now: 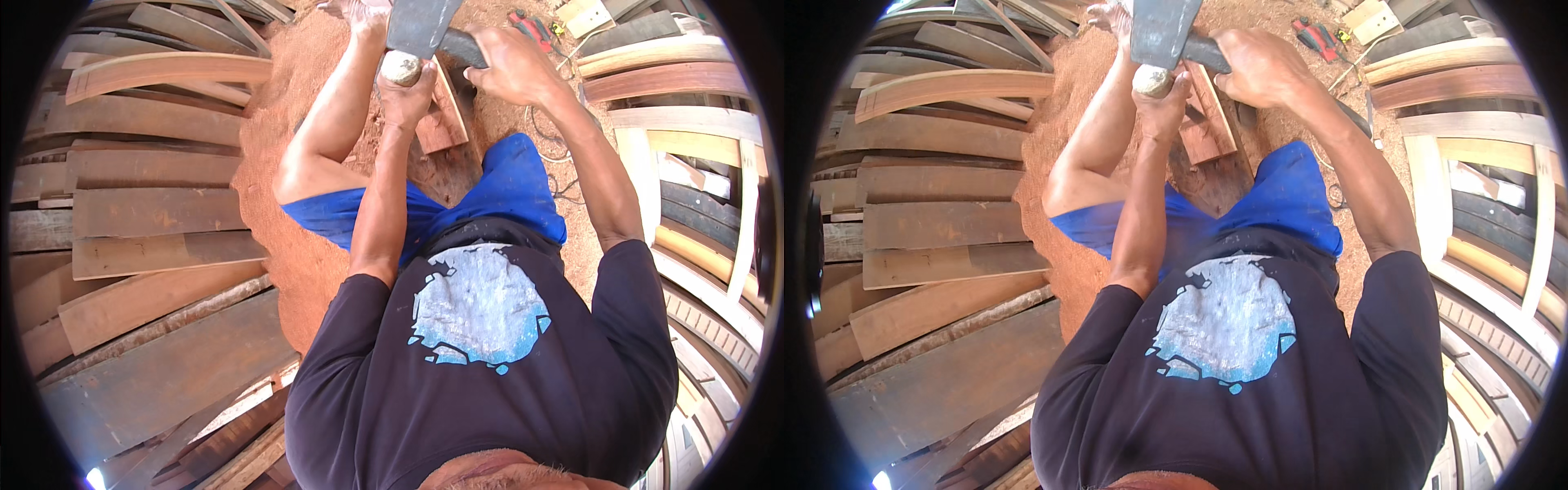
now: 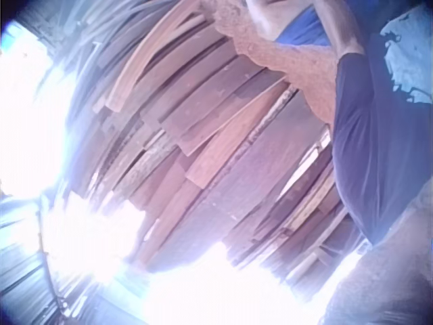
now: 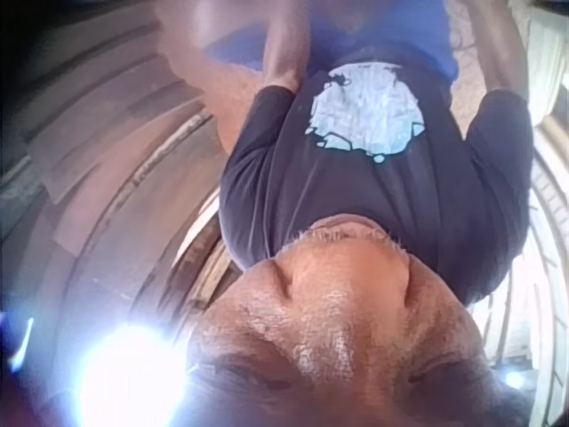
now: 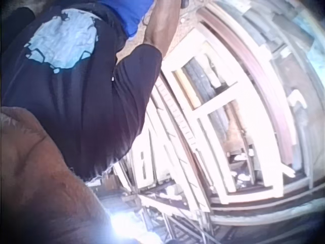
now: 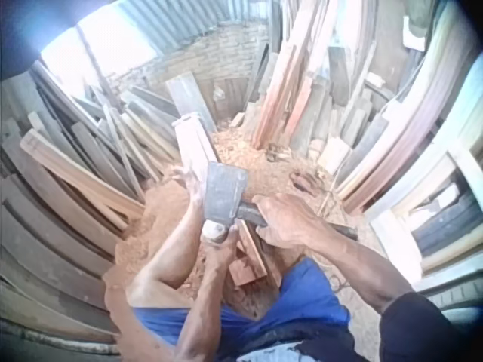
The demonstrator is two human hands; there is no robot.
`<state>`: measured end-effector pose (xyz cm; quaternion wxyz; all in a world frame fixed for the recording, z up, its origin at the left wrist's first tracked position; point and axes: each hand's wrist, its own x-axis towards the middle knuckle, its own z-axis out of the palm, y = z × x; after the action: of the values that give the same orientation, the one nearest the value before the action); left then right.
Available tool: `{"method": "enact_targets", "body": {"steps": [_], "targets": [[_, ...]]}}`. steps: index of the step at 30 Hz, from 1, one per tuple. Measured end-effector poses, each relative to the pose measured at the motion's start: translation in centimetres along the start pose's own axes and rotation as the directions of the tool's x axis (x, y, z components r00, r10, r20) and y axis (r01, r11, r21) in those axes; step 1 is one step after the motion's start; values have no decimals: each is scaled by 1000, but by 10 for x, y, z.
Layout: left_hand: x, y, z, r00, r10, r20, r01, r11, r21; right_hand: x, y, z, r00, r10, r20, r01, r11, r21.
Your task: The person sits on the floor and uses a hand adze to shape a curved wooden plank. They repeatedly strike the wood to remove material and smooth the surface, occasionally pausing to inspect the piece.
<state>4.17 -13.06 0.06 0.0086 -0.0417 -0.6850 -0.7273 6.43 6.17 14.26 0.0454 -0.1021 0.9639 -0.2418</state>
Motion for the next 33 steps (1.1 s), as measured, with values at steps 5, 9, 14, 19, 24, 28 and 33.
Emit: {"method": "enact_targets", "body": {"steps": [5, 9, 14, 19, 24, 28, 33], "targets": [[-2, 20, -3, 958, 57, 281, -61, 998, 5, -35, -2, -1, 995, 60, -81, -32, 950, 311], [6, 34, -15, 973, -47, 226, 23, 994, 105, -67, 5, -2, 968, 173, -180, -52, 844, 533], [24, 26, -26, 989, -61, 135, 43, 990, 133, -83, 14, -4, 912, 297, -283, 3, 685, 728], [26, 37, -7, 997, 43, 59, -43, 999, 5, -77, 22, -22, 851, 294, -434, 146, 663, 735], [24, 40, 2, 999, 4, 50, -5, 1000, 3, -71, 25, -29, 827, 299, -476, 260, 547, 796], [20, 31, -1, 998, -51, 40, 51, 999, 18, -66, 22, -34, 816, 313, -487, 279, 525, 804], [16, 24, -8, 998, -27, 54, 21, 994, 105, -67, 20, -37, 792, 282, -541, 300, 591, 748]]}}
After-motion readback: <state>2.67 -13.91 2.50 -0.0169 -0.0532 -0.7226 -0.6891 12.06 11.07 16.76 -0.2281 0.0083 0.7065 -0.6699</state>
